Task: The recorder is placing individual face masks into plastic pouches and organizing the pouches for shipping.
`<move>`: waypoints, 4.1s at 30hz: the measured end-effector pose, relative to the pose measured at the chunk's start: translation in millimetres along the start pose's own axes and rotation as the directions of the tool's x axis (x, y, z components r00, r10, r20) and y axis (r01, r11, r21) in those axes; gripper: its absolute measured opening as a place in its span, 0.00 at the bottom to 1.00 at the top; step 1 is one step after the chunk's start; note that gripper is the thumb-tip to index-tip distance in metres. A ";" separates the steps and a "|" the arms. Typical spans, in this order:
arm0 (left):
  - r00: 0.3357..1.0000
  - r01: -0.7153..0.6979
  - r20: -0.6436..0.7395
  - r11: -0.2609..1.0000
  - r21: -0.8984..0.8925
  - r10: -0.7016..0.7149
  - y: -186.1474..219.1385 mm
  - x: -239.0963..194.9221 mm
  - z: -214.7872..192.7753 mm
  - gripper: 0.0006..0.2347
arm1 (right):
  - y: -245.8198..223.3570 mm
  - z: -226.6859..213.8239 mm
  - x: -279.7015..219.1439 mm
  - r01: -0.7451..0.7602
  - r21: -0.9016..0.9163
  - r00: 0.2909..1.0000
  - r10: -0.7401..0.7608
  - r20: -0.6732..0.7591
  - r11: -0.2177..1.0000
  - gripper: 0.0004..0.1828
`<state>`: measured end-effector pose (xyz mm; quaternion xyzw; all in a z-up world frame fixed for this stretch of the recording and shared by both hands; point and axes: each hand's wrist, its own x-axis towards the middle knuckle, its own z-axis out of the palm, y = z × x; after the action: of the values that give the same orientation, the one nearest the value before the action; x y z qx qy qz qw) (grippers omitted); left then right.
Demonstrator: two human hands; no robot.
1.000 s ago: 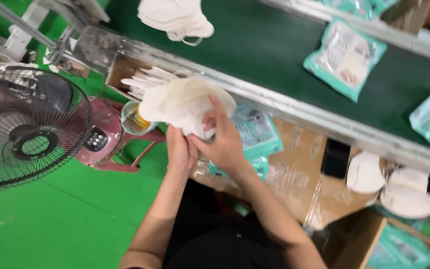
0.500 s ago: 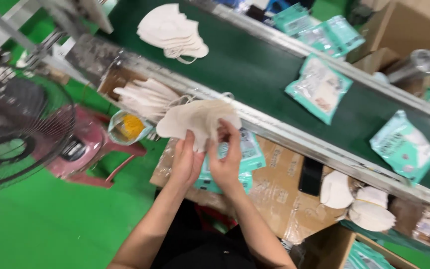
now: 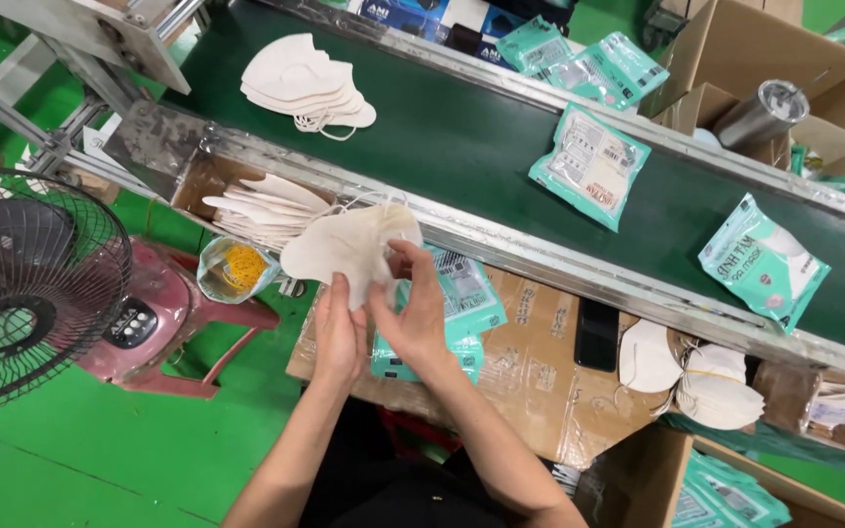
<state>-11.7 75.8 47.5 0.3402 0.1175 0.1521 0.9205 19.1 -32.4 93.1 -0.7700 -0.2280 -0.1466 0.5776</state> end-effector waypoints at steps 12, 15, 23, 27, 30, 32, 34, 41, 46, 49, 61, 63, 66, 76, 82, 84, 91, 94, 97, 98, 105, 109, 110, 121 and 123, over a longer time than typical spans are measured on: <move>0.990 -0.128 0.062 0.992 0.024 0.126 -41.7 -3.5 -27.6 0.12 | 8.9 -13.4 -21.3 0.168 -0.049 0.974 -0.174 -0.149 0.985 0.21; 0.995 -0.080 0.070 0.992 0.099 0.073 -45.7 -9.1 -20.2 0.14 | -8.6 -9.8 -16.4 0.247 -0.146 0.958 -0.264 -0.114 0.958 0.29; 0.996 0.011 0.091 0.996 -0.089 -0.003 -20.5 -11.7 -18.1 0.19 | 26.0 -12.2 -31.1 0.028 0.202 0.986 0.006 -0.168 0.979 0.17; 0.996 0.014 0.093 0.996 -0.091 -0.006 -19.4 -14.1 -17.4 0.21 | 24.2 -12.4 -25.2 -0.155 0.396 0.960 0.232 -0.154 0.905 0.23; 0.996 0.029 0.087 0.995 -0.091 -0.021 -27.1 -16.8 -15.9 0.20 | 13.8 -9.0 -27.6 -0.119 0.218 0.984 0.144 -0.107 0.969 0.22; 0.997 0.037 0.072 0.995 -0.095 -0.030 -28.2 -21.5 -11.2 0.20 | 0.3 -8.1 -27.1 -0.071 0.047 0.996 0.073 -0.048 0.996 0.21; 0.997 -0.003 0.081 0.998 0.065 -0.003 -23.0 -29.3 -4.1 0.18 | -15.6 -6.2 -25.0 0.153 -0.221 0.988 -0.141 0.068 0.963 0.25; 0.983 0.008 -0.184 0.998 -0.065 -0.020 -18.7 -29.2 -52.5 0.19 | -3.8 4.9 -61.7 0.315 -0.077 0.930 -0.291 0.226 0.946 0.24; 0.992 0.067 -0.111 0.996 0.055 -0.061 -14.5 -57.5 -81.1 0.21 | 3.9 18.7 -58.5 0.139 0.106 0.989 -0.143 0.031 0.984 0.28; 0.988 0.142 -0.074 0.977 0.158 -0.132 -19.5 -62.1 -109.5 0.19 | 32.3 31.5 -67.1 0.057 0.006 0.976 -0.057 0.210 0.998 0.21; 0.552 -0.110 -0.833 0.994 -0.029 0.037 46.0 18.8 -410.5 0.25 | 10.6 56.7 -100.0 -0.326 0.104 0.799 0.215 0.561 0.940 0.29; 0.517 -0.286 -0.851 0.956 -0.071 0.092 67.5 39.3 -427.7 0.29 | 13.2 49.2 -114.2 -0.333 0.049 0.785 0.248 0.568 0.942 0.28; 0.506 -0.489 -0.847 0.863 -0.125 0.163 62.4 79.9 -501.5 0.31 | 23.3 36.2 -134.5 -0.355 -0.018 0.760 0.300 0.577 0.935 0.27; 0.196 -0.173 -0.912 0.928 0.329 0.360 44.9 153.6 -526.8 0.21 | 17.7 22.8 -152.5 -0.446 -0.174 0.716 0.466 0.519 0.878 0.24; 0.308 0.054 -0.941 0.985 0.164 0.140 76.7 144.9 -501.8 0.25 | 8.6 31.2 -136.6 -0.277 -0.179 0.705 0.326 0.630 0.944 0.21; 0.339 0.023 -0.913 0.969 0.248 0.226 42.6 142.3 -566.1 0.25 | 0.8 38.3 -119.2 -0.215 -0.187 0.687 0.284 0.669 0.959 0.22; 0.544 -0.088 -0.839 0.996 -0.018 0.033 33.9 95.9 -533.1 0.17 | 13.9 53.9 -8.1 0.160 -0.294 0.907 -0.023 0.420 0.942 0.35; 0.542 -0.150 -0.808 0.973 0.177 0.231 0.4 70.0 -524.3 0.14 | 3.6 86.2 54.8 0.367 -0.343 0.852 -0.164 0.497 0.865 0.57; 0.637 -0.163 -0.736 0.973 0.163 0.230 -30.6 21.2 -481.2 0.08 | 12.8 119.5 90.2 0.464 -0.345 0.804 -0.224 0.552 0.816 0.66; 0.642 -0.168 -0.728 0.970 0.173 0.241 -47.0 7.6 -477.6 0.08 | 21.4 125.0 95.2 0.464 -0.343 0.809 -0.232 0.541 0.817 0.66; 0.730 0.144 -0.683 0.974 0.172 0.013 -71.8 -61.3 -392.9 0.11 | 56.4 146.4 118.2 0.624 -0.336 0.665 -0.253 0.703 0.705 0.53; 0.825 0.184 -0.559 0.894 0.409 0.085 -32.3 -58.2 -335.6 0.14 | 33.7 151.9 114.6 0.626 -0.274 0.630 -0.266 0.730 0.730 0.55; 0.831 0.182 -0.549 0.890 0.418 0.088 -22.3 -49.7 -320.8 0.14 | 41.4 153.2 117.7 0.623 -0.281 0.639 -0.268 0.721 0.730 0.55; 0.760 -0.632 0.340 0.506 0.587 0.555 74.3 -24.6 -51.6 0.36 | 36.6 25.8 42.9 -0.095 0.333 0.974 0.018 0.227 0.938 0.29; 0.916 -0.399 0.274 0.731 0.554 0.292 49.1 -23.0 -40.2 0.29 | 41.3 -11.6 2.9 -0.165 0.297 0.969 0.099 0.225 0.940 0.32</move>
<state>-55.6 126.7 52.8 0.6406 0.0158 0.2468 0.7269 43.5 -52.4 63.9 -0.6930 -0.2547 0.0113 0.6743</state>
